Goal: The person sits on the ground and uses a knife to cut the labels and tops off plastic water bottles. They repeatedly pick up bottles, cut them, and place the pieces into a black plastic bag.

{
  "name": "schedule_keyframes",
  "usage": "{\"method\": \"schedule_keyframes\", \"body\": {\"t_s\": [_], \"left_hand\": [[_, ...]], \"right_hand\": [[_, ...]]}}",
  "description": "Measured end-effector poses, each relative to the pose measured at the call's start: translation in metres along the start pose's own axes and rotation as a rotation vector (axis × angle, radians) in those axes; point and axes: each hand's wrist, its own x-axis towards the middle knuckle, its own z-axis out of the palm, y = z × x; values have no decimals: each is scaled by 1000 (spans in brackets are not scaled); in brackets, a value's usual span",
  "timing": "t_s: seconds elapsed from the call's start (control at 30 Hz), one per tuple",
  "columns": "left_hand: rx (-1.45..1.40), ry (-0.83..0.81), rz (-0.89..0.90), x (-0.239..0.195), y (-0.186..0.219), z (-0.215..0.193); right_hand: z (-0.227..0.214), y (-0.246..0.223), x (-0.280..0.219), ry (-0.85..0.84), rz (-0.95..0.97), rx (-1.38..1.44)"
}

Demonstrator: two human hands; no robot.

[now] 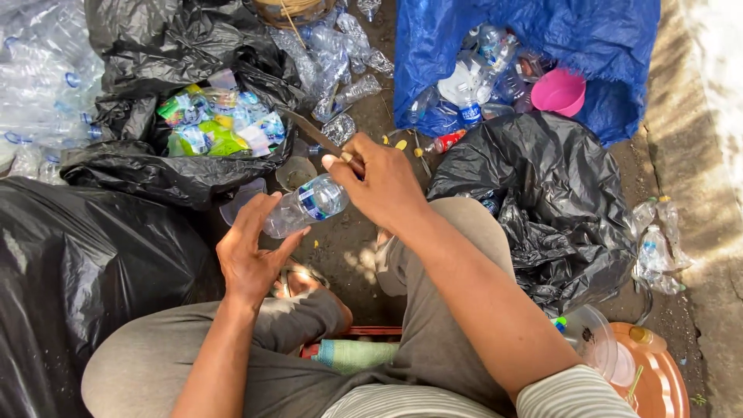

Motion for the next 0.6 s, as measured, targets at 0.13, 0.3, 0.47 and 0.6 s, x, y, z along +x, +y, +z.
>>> {"method": "schedule_keyframes", "body": {"t_s": [0.13,0.3,0.47,0.6], "left_hand": [[28,57,3,-3,-2,0],[6,64,-40,3,2,-10],[-59,-53,-62,0,-3,-11],[-181,-104,-130,-17,-22,2]], "right_hand": [[0,4,-1,-10,94,49],[-2,1,0,-65,55,12],[-11,5,4,-95,-73,11],[-19,6,5,-119,-226,-60]]}}
